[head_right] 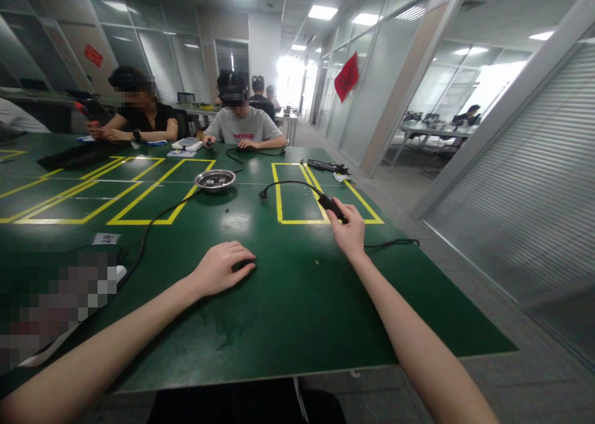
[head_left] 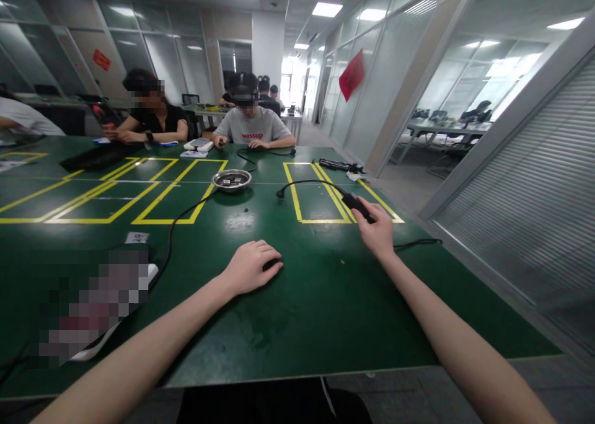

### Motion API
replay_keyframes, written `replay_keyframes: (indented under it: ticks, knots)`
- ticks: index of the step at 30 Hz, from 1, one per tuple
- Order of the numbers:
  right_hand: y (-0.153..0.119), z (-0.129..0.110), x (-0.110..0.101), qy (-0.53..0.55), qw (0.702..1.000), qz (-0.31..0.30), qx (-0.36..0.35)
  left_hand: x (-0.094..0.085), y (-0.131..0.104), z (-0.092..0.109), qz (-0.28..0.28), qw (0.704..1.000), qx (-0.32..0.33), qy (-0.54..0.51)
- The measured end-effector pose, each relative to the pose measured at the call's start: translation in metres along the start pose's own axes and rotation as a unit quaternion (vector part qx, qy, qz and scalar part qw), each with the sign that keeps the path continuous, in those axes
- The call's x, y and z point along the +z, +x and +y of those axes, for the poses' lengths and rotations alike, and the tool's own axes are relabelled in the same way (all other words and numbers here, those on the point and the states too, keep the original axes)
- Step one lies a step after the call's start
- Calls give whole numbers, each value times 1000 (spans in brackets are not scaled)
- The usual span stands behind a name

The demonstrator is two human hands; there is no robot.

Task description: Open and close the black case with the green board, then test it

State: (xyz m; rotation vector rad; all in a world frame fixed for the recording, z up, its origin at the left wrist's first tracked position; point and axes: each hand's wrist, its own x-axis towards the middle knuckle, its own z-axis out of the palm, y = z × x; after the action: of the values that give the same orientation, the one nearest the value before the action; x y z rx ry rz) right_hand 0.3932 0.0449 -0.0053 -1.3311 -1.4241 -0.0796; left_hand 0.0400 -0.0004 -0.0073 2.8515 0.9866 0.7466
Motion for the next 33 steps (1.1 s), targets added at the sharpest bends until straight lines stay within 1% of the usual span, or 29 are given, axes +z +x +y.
replay_keyframes:
  ticks: [2, 3, 5, 7, 12, 14, 16, 19, 26, 30, 33]
  knots:
    - [7, 11, -10, -45, 998, 48, 13, 0, 0, 0, 0, 1000, -1, 1]
    - [9, 15, -14, -70, 996, 59, 21, -1, 0, 0, -1, 1000, -2, 0]
    - [10, 21, -19, -126, 990, 57, 40, -2, 0, 0, -4, 1000, -2, -2]
    - [9, 26, -22, -184, 980, 30, 69, -3, 0, 1, -9, 1000, -3, -3]
    - [5, 41, -21, -285, 940, -93, 165, -3, 0, 2, -10, 1000, -5, -5]
    - [4, 48, -21, -296, 932, -112, 175, -3, 0, 2, -11, 1000, -6, -6]
    - [5, 54, -21, -282, 937, -101, 179, -2, 0, 2, -12, 1000, -7, -8]
    - [9, 58, -23, -256, 941, -76, 207, -2, 0, 1, -13, 1000, -7, -10]
    - [17, 66, -34, -256, 924, -59, 277, -2, -1, 1, -19, 1000, -7, -13]
    - [16, 69, -35, -265, 923, -51, 273, -3, -1, 2, -19, 1000, -7, -14]
    - [14, 71, -33, -274, 931, -46, 236, -3, -1, 2, -17, 1000, -6, -13]
